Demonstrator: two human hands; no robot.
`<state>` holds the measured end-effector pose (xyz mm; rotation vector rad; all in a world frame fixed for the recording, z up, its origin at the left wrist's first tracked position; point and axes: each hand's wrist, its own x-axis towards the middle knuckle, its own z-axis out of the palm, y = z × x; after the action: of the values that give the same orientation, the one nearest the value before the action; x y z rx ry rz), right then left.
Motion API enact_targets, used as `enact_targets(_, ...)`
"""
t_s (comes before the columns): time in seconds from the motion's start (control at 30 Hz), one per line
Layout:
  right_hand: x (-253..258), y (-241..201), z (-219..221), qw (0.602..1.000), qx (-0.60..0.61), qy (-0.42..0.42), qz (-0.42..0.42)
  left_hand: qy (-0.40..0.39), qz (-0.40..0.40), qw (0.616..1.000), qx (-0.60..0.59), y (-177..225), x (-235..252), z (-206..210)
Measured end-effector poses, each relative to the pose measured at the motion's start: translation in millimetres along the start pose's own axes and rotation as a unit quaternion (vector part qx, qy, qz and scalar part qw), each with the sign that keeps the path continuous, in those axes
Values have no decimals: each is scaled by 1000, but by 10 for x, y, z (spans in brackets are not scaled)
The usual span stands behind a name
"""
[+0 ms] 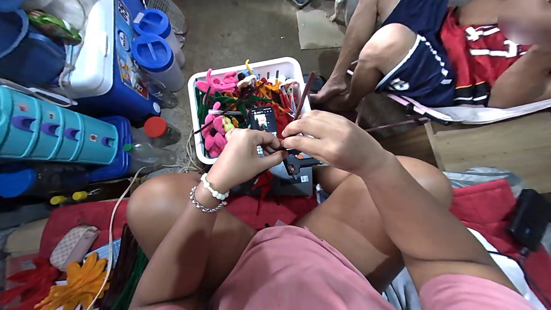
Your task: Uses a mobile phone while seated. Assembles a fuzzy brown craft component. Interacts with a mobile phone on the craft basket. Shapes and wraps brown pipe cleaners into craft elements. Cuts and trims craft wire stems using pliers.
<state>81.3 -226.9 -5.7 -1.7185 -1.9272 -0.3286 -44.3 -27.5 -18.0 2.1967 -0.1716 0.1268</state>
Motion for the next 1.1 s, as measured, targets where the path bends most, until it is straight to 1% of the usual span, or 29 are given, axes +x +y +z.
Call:
enact_targets(0.1, 2, 3, 8, 1000, 3, 7, -1, 10, 12, 1000, 1, 11, -10, -15)
enact_targets(0.23, 15, -24, 69, 999, 1, 37, 12, 30, 24, 999, 0, 8, -21, -60)
enact_targets(0.33, 35, -84, 148, 995, 27, 75, 65, 61, 10, 998, -2, 24, -24, -96)
enact_targets(0.43, 59, -169, 232, 981, 66, 124, 134, 99, -14, 995, -1, 49, -20, -120)
enact_targets(0.57, 87, -237, 261, 960, 94, 154, 213, 133, -18, 991, -12, 54, -14, -100)
enact_targets(0.67, 93, -252, 264, 940, 130, 181, 258, 145, -17, 989, -25, 51, -8, -76)
enact_targets(0.73, 98, -266, 267, 919, 185, 195, 288, 154, -18, 987, -32, 62, -4, -66)
enact_targets(0.8, 97, -272, 284, 893, 250, 200, 315, 157, -26, 987, -37, 63, -4, -57)
enact_targets(0.87, 65, -246, 332, 885, 267, 196, 326, 151, -43, 987, -41, 40, -5, -35)
enact_targets(1.0, 25, -131, 369, 918, 178, 169, 312, 101, -72, 989, -78, -19, 12, -29)
enact_targets(1.07, 57, -115, 301, 917, 159, 173, 321, 90, -69, 989, -99, -1, 27, -19)
enact_targets(1.1, 72, -118, 262, 911, 163, 179, 334, 83, -67, 988, -114, 14, 32, -17)
